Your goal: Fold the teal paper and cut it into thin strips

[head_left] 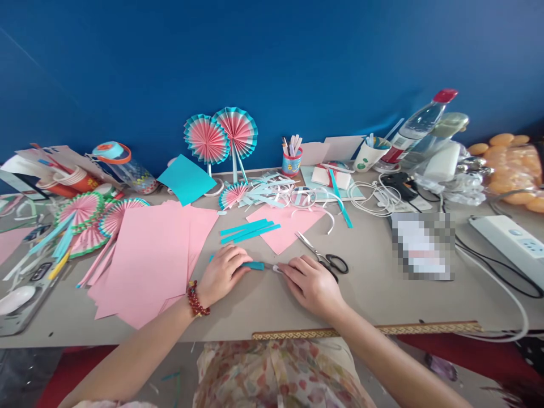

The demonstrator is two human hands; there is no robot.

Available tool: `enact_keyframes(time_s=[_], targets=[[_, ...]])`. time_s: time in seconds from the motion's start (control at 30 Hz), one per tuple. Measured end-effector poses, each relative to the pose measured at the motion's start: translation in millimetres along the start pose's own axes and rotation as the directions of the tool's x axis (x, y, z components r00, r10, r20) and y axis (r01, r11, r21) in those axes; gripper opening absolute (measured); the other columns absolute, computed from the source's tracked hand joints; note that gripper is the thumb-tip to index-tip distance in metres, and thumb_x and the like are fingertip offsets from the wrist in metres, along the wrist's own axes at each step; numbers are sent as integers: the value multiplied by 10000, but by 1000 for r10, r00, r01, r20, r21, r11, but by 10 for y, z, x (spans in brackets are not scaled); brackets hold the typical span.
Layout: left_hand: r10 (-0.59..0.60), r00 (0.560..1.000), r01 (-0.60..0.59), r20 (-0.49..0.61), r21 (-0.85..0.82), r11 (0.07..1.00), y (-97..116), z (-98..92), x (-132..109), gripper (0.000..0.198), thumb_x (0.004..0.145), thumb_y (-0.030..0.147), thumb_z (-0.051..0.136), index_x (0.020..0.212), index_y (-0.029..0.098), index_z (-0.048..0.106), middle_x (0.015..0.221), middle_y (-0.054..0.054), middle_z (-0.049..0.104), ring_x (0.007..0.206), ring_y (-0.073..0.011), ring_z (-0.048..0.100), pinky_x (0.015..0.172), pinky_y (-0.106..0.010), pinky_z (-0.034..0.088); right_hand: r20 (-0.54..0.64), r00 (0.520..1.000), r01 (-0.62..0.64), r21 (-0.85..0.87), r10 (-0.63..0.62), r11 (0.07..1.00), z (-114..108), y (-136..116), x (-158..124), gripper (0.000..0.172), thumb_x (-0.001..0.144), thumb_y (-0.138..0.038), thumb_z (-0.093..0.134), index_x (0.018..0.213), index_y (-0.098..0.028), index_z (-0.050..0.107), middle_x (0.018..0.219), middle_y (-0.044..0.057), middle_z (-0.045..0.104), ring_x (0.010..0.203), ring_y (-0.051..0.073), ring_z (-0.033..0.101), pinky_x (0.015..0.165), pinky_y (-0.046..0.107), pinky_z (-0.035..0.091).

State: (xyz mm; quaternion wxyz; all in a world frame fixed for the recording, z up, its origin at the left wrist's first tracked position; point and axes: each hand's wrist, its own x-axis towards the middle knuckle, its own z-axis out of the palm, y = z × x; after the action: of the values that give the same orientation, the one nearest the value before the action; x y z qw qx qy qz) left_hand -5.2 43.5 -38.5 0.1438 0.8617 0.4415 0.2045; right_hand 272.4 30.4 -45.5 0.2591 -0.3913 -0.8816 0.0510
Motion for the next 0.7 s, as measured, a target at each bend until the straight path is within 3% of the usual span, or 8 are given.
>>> enact_keyframes(time_s=[0.23,0.3,0.4,0.5,0.7], targets=[[-29,1000,30,-8,72,997,3,-1,-13,202,1013,328,487,1097,224,638,1078,-59,650,1053,-223,592,967,-399,467,37,997,77,-80,-74,994,15,-2,-4,267,976,-169,486,1142,-160,695,916,75,664,812,183,555,712,307,474],[-7,1000,5,21,120,993,40,-46,-30,257,1017,343,470,1193,230,619,1179,-75,643,1125,-232,585,1008,-414,456,48,995,87,-110,-82,990,-2,-8,6,267,974,-169,486,1136,-169,698,913,73,663,802,183,549,695,306,468],[92,986,-120,141,211,970,98,-120,-88,542,1000,480,465,1474,223,414,1486,-113,481,1379,-278,426,1154,-471,331,62,994,94,-119,-87,988,-24,-15,18,261,977,-172,490,1132,-184,700,914,71,666,802,178,557,688,297,471],[153,954,-220,258,256,941,121,-139,-172,849,935,669,438,1583,187,178,1618,-131,267,1499,-308,221,1214,-498,207,54,995,93,-106,-88,990,-30,-19,28,252,979,-169,498,1123,-188,704,907,72,669,818,178,577,717,294,487],[140,954,-210,265,255,944,103,-71,-253,947,893,734,441,1591,172,138,1629,-149,220,1508,-317,189,1216,-502,196,70,992,115,-96,-108,989,-57,-31,58,247,971,-158,501,1110,-175,705,895,74,664,799,182,575,722,303,502]])
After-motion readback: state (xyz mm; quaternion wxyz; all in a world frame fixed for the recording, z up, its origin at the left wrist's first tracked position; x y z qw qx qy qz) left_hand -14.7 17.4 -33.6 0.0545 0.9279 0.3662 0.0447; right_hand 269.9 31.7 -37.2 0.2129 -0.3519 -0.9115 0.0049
